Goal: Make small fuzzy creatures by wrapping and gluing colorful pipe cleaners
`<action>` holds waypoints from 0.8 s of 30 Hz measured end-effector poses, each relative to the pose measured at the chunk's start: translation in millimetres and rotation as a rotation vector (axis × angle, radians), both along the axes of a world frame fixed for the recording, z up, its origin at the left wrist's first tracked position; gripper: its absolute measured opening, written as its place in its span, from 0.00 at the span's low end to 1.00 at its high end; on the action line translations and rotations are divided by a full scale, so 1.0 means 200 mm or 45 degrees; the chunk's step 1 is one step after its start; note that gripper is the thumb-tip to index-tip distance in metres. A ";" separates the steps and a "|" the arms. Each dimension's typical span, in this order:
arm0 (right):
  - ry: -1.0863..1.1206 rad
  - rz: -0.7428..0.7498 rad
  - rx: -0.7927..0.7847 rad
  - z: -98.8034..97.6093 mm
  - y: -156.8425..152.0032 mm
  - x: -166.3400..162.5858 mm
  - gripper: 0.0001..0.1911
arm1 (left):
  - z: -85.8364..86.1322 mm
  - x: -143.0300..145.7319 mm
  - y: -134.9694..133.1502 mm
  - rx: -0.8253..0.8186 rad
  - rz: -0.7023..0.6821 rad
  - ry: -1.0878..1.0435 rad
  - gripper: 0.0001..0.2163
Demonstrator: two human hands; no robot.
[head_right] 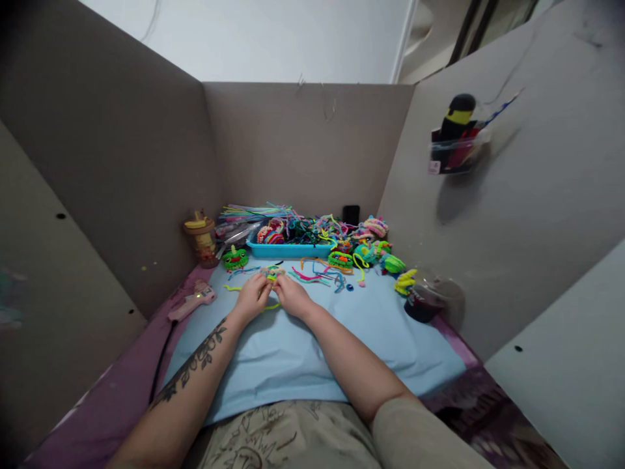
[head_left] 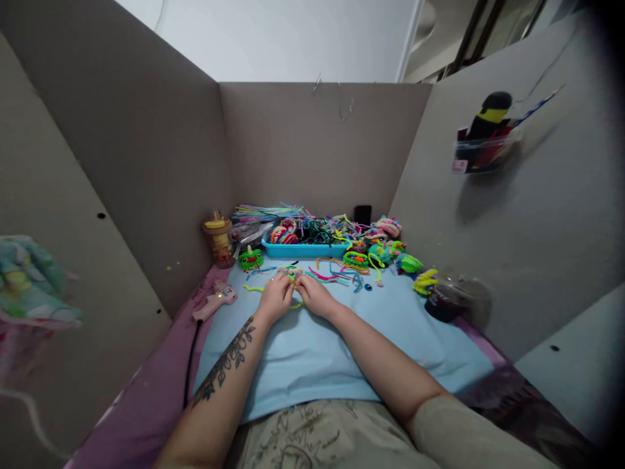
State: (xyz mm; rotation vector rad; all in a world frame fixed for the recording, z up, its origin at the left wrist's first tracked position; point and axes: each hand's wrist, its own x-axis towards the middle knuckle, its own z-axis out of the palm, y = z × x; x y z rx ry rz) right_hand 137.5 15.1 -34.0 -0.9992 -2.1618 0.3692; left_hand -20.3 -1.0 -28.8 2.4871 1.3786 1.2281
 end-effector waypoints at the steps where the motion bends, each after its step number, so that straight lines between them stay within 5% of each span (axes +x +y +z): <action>1: -0.086 -0.049 0.052 0.00 -0.01 0.00 0.04 | 0.00 0.00 0.00 -0.016 0.001 -0.020 0.09; 6: -0.410 -0.233 0.272 0.02 -0.03 -0.01 0.06 | -0.01 0.01 0.03 -0.127 -0.034 -0.199 0.10; 13: -0.447 -0.283 0.602 0.02 -0.03 0.00 0.11 | -0.01 0.01 0.04 -0.441 -0.198 -0.532 0.09; 24: -0.303 -0.330 0.656 0.01 -0.03 0.00 0.10 | 0.03 0.02 -0.01 -0.538 -0.267 -0.545 0.12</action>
